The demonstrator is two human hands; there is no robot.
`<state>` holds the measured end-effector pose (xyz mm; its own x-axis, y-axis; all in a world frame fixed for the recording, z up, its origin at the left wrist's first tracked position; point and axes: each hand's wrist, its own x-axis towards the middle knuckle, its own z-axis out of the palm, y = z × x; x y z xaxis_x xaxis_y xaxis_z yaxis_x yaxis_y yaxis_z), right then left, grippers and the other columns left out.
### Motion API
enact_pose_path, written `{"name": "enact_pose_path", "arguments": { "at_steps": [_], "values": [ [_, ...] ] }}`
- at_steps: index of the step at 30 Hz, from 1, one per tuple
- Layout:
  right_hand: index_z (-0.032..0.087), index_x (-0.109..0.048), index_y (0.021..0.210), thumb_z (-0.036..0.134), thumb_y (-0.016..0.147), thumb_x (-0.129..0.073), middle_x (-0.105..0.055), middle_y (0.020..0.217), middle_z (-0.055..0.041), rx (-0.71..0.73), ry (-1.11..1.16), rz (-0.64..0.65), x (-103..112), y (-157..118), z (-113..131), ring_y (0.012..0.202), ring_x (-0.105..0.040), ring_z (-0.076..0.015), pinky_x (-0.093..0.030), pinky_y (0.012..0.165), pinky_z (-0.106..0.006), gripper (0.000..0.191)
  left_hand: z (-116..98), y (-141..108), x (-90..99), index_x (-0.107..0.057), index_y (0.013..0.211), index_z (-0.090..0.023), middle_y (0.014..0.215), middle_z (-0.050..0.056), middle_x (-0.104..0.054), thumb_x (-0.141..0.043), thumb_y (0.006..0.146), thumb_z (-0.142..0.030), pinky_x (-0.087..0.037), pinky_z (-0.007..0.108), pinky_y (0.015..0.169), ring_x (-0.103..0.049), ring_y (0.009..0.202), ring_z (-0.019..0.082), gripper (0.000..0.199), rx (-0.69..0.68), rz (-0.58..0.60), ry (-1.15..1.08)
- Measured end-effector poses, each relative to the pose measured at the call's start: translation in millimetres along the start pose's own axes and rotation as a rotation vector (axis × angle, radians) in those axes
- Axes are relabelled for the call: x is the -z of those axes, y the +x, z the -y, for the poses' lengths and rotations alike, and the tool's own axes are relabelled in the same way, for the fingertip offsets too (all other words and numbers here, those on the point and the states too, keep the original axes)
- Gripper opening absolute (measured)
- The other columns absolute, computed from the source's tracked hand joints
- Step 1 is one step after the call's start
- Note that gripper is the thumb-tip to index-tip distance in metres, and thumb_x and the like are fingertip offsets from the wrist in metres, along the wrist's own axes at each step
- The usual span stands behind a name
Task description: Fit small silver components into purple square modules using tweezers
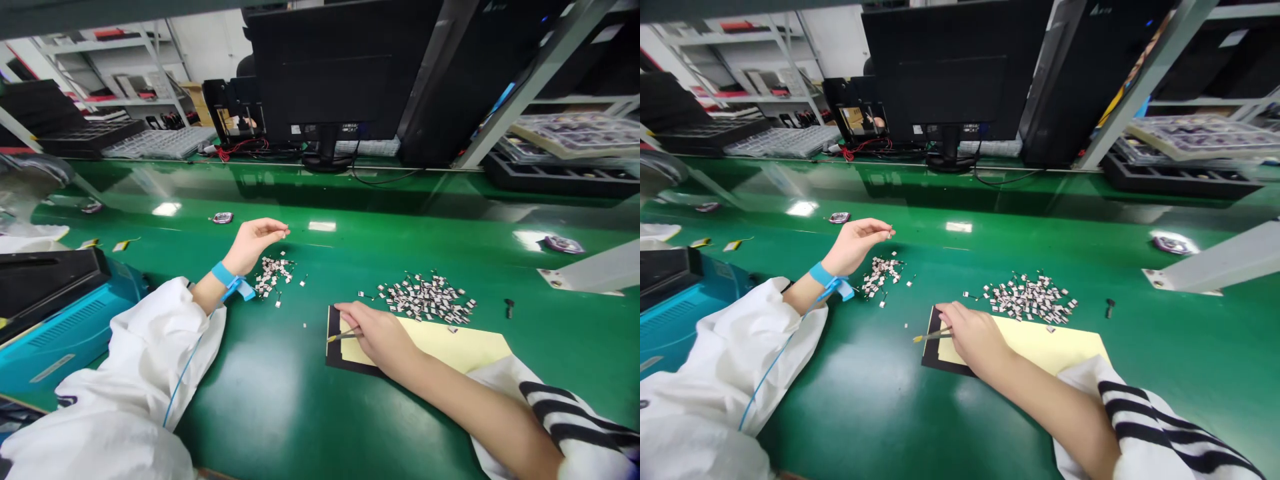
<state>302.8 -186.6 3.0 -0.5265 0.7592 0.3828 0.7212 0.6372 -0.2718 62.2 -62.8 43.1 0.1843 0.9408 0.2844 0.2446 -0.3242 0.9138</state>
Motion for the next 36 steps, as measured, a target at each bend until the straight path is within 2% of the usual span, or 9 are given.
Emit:
{"name": "enact_pose_path", "arguments": {
  "at_steps": [4, 7, 9, 11, 14, 17, 23, 28, 36],
  "values": [
    [0.014, -0.058, 0.096, 0.021, 0.090, -0.035, -0.057, 0.076, -0.0049, 0.021, -0.116, 0.044, -3, -1, -2, 0.053, -0.058, -0.0119, -0.044, 0.049, -0.022, 0.025, -16, -22, -34.4, -0.064, 0.079, -0.010, 0.083, 0.009, -0.067, -0.066, 0.065, -0.027, -0.051, 0.030, 0.074, -0.063, 0.079, 0.019, 0.022, 0.128, 0.112, -0.152],
    [0.009, -0.057, 0.102, 0.026, 0.087, -0.042, -0.057, 0.080, -0.0070, -0.010, -0.193, 0.087, -4, -2, -1, 0.051, -0.058, -0.0139, -0.045, 0.045, -0.025, 0.026, -23, -43, -57.4, -0.066, 0.084, -0.012, 0.084, 0.009, -0.067, -0.070, 0.062, -0.024, -0.051, 0.030, 0.076, -0.063, 0.080, 0.019, 0.025, 0.297, 0.206, -0.314],
    [0.008, -0.056, 0.104, 0.027, 0.086, -0.046, -0.057, 0.080, -0.0074, -0.023, -0.220, 0.102, -4, -1, 1, 0.052, -0.059, -0.0154, -0.045, 0.045, -0.026, 0.029, -26, -54, -66.6, -0.065, 0.088, -0.014, 0.089, 0.008, -0.066, -0.072, 0.061, -0.021, -0.050, 0.028, 0.080, -0.062, 0.085, 0.018, 0.029, 0.388, 0.247, -0.430],
    [0.009, -0.057, 0.104, 0.026, 0.085, -0.048, -0.058, 0.078, -0.0068, -0.033, -0.228, 0.121, -3, 0, 3, 0.053, -0.060, -0.0164, -0.045, 0.046, -0.027, 0.027, -27, -60, -71.0, -0.065, 0.089, -0.015, 0.091, 0.007, -0.066, -0.072, 0.061, -0.021, -0.050, 0.026, 0.083, -0.062, 0.087, 0.017, 0.030, 0.401, 0.264, -0.466],
    [0.009, -0.058, 0.101, 0.025, 0.084, -0.050, -0.059, 0.077, -0.0069, -0.095, -0.219, 0.194, 1, 4, 8, 0.055, -0.061, -0.0187, -0.045, 0.047, -0.028, 0.025, -26, -63, -72.7, -0.066, 0.086, -0.015, 0.090, 0.007, -0.066, -0.069, 0.064, -0.023, -0.050, 0.027, 0.083, -0.062, 0.085, 0.017, 0.024, 0.329, 0.271, -0.378],
    [0.010, -0.059, 0.099, 0.020, 0.082, -0.052, -0.059, 0.079, -0.0078, -0.179, -0.181, 0.285, 4, 8, 12, 0.060, -0.062, -0.0213, -0.045, 0.049, -0.030, 0.020, -24, -64, -73.0, -0.067, 0.081, -0.015, 0.088, 0.005, -0.066, -0.065, 0.069, -0.025, -0.052, 0.026, 0.078, -0.063, 0.080, 0.016, 0.015, 0.164, 0.252, -0.163],
    [0.011, -0.057, 0.093, 0.009, 0.072, -0.062, -0.060, 0.084, -0.0078, -0.273, -0.078, 0.327, 10, 15, 13, 0.064, -0.062, -0.0211, -0.045, 0.051, -0.029, 0.021, -24, -72, -74.8, -0.065, 0.086, -0.017, 0.082, 0.003, -0.067, -0.062, 0.072, -0.020, -0.052, 0.022, 0.071, -0.062, 0.071, 0.013, 0.015, -0.121, 0.184, 0.148],
    [0.012, -0.055, 0.087, 0.015, 0.070, -0.066, -0.060, 0.086, -0.0065, -0.322, 0.082, 0.311, 13, 17, 10, 0.075, -0.061, -0.0188, -0.046, 0.061, -0.027, 0.020, -23, -74, -77.6, -0.061, 0.092, -0.015, 0.081, 0.002, -0.066, -0.063, 0.072, -0.017, -0.052, 0.018, 0.070, -0.062, 0.070, 0.010, 0.021, -0.214, 0.137, 0.184],
    [0.015, -0.055, 0.072, 0.007, 0.072, -0.056, -0.057, 0.068, -0.0007, -0.423, 0.276, 0.241, 13, 19, 3, 0.062, -0.053, -0.0143, -0.039, 0.059, -0.025, 0.008, -22, -74, -76.4, -0.058, 0.092, -0.014, 0.079, 0.001, -0.066, -0.064, 0.070, -0.015, -0.051, 0.016, 0.069, -0.063, 0.069, 0.009, 0.023, -0.297, 0.107, 0.222]
  ]
}}
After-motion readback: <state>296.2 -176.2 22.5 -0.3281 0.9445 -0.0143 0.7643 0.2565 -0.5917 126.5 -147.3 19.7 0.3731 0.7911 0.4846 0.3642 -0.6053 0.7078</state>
